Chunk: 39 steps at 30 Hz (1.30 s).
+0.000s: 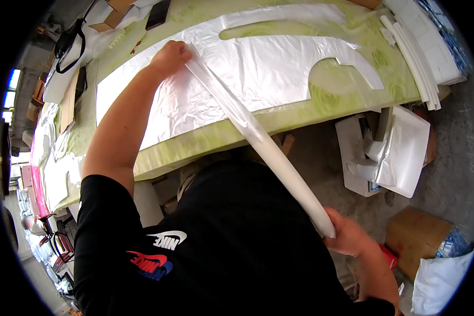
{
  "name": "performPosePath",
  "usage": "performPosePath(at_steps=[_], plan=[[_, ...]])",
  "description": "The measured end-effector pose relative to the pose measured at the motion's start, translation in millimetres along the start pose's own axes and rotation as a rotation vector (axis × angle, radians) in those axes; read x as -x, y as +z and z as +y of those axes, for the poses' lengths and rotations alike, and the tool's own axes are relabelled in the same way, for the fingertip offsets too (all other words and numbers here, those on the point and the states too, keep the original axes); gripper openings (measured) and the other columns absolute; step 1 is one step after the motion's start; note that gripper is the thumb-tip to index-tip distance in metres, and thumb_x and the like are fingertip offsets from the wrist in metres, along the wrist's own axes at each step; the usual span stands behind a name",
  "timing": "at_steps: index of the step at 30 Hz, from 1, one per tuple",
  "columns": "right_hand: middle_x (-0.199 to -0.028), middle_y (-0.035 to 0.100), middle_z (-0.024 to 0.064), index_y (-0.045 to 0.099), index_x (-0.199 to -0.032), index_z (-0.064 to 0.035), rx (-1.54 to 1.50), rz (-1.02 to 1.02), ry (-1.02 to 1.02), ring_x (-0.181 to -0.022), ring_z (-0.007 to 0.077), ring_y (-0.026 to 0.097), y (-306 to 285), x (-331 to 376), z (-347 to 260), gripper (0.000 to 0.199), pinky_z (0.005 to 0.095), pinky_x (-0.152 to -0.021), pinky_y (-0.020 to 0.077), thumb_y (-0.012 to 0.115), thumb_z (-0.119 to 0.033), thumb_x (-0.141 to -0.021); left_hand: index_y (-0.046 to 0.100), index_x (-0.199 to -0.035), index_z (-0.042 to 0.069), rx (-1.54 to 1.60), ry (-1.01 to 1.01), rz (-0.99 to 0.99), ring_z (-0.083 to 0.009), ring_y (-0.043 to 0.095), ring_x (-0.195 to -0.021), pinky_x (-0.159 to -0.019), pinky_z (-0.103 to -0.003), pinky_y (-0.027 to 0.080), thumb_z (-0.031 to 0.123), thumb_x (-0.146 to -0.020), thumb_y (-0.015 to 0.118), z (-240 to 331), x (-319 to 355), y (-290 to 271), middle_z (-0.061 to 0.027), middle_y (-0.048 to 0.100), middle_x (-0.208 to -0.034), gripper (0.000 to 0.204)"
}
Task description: The person wraps white rectangular items in clear plastic film on a workbench. They unroll the film, place the item inside, fold the edges, and set the wrapped item aside. The process is repeated multiple times.
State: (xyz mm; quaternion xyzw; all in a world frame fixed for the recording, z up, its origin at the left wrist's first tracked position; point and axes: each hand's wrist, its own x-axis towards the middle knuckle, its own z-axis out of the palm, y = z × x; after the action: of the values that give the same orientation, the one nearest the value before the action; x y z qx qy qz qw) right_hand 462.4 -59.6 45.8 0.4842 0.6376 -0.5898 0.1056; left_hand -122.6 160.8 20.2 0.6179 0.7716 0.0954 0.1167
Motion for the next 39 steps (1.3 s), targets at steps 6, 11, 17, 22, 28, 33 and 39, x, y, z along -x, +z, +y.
performPosePath(at_steps=[6,11,17,22,28,33,39], plan=[[-0.122,0.065,0.0078,0.051,-0.145,-0.0081,-0.419,0.189,0.061,-0.118,0.0203,0.062,37.1,2.3,113.1,0.074,0.0312,-0.101,0.0475,0.065,0.008,-0.075,0.058,-0.138,0.010,-0.056,-0.118,-0.068,-0.0325,0.063,-0.122,-0.105,-0.042,0.049,0.039,-0.094,0.063,31.5,6.1,-10.5,-0.0155,0.061,-0.137,0.053],[-0.119,0.065,0.0063,0.057,-0.137,-0.0055,-0.200,0.287,-0.095,-0.113,0.0189,0.062,20.6,-3.9,113.3,0.067,0.0293,-0.100,0.0466,0.064,0.010,-0.072,0.051,-0.144,0.005,0.412,-0.093,0.542,-0.0306,0.058,-0.120,-0.107,-0.042,0.046,0.033,-0.091,0.071,18.1,36.6,15.8,-0.0195,0.053,-0.142,0.063],[-0.118,0.066,0.0100,0.058,-0.135,-0.0041,-0.056,0.451,-0.129,-0.111,0.0227,0.064,-13.0,-1.4,62.1,0.062,0.0335,-0.097,0.0500,0.065,0.005,-0.074,0.033,-0.162,0.010,0.029,0.717,0.014,-0.0395,0.023,-0.157,-0.127,-0.060,0.014,0.066,-0.085,0.071,81.1,156.7,37.0,-0.0176,0.030,-0.168,0.102],[-0.123,0.067,0.0172,0.059,-0.134,-0.0026,0.130,0.552,-0.332,-0.113,0.0308,0.065,-53.4,-56.4,-31.4,0.056,0.0407,-0.098,0.0512,0.076,-0.013,-0.083,0.041,-0.157,0.011,0.012,0.715,-0.049,-0.0343,0.034,-0.152,-0.128,-0.058,0.018,0.037,-0.077,0.082,76.4,188.1,34.5,-0.0131,0.050,-0.146,0.093],[-0.112,0.064,0.0139,0.062,-0.134,-0.0099,0.606,0.645,-0.635,-0.105,0.0378,0.061,-61.7,-135.7,-130.1,0.051,0.0454,-0.093,0.0509,0.077,-0.022,-0.086,0.054,-0.149,0.015,0.028,0.741,-0.123,-0.0321,0.032,-0.153,-0.129,-0.055,0.021,0.010,-0.083,0.064,52.8,206.6,33.3,-0.0089,0.048,-0.152,0.067],[-0.117,0.063,0.0157,0.062,-0.137,-0.0088,0.790,0.750,-0.475,-0.110,0.0373,0.060,-85.3,-178.7,-168.2,0.054,0.0448,-0.098,0.0498,0.075,-0.026,-0.087,0.049,-0.154,0.014,-0.007,0.800,-0.136,-0.0316,0.026,-0.157,-0.129,-0.053,0.020,0.009,-0.081,0.063,48.4,205.8,34.0,-0.0077,0.040,-0.163,0.074],[-0.109,0.063,0.0160,0.063,-0.134,-0.0088,0.685,0.945,-0.582,-0.104,0.0383,0.059,-86.5,-188.6,-168.6,0.053,0.0465,-0.095,0.0491,0.075,-0.027,-0.086,0.049,-0.155,0.018,0.007,0.817,-0.100,-0.0319,0.027,-0.157,-0.129,-0.053,0.020,0.010,-0.084,0.062,48.7,207.2,38.7,-0.0065,0.039,-0.164,0.072]])
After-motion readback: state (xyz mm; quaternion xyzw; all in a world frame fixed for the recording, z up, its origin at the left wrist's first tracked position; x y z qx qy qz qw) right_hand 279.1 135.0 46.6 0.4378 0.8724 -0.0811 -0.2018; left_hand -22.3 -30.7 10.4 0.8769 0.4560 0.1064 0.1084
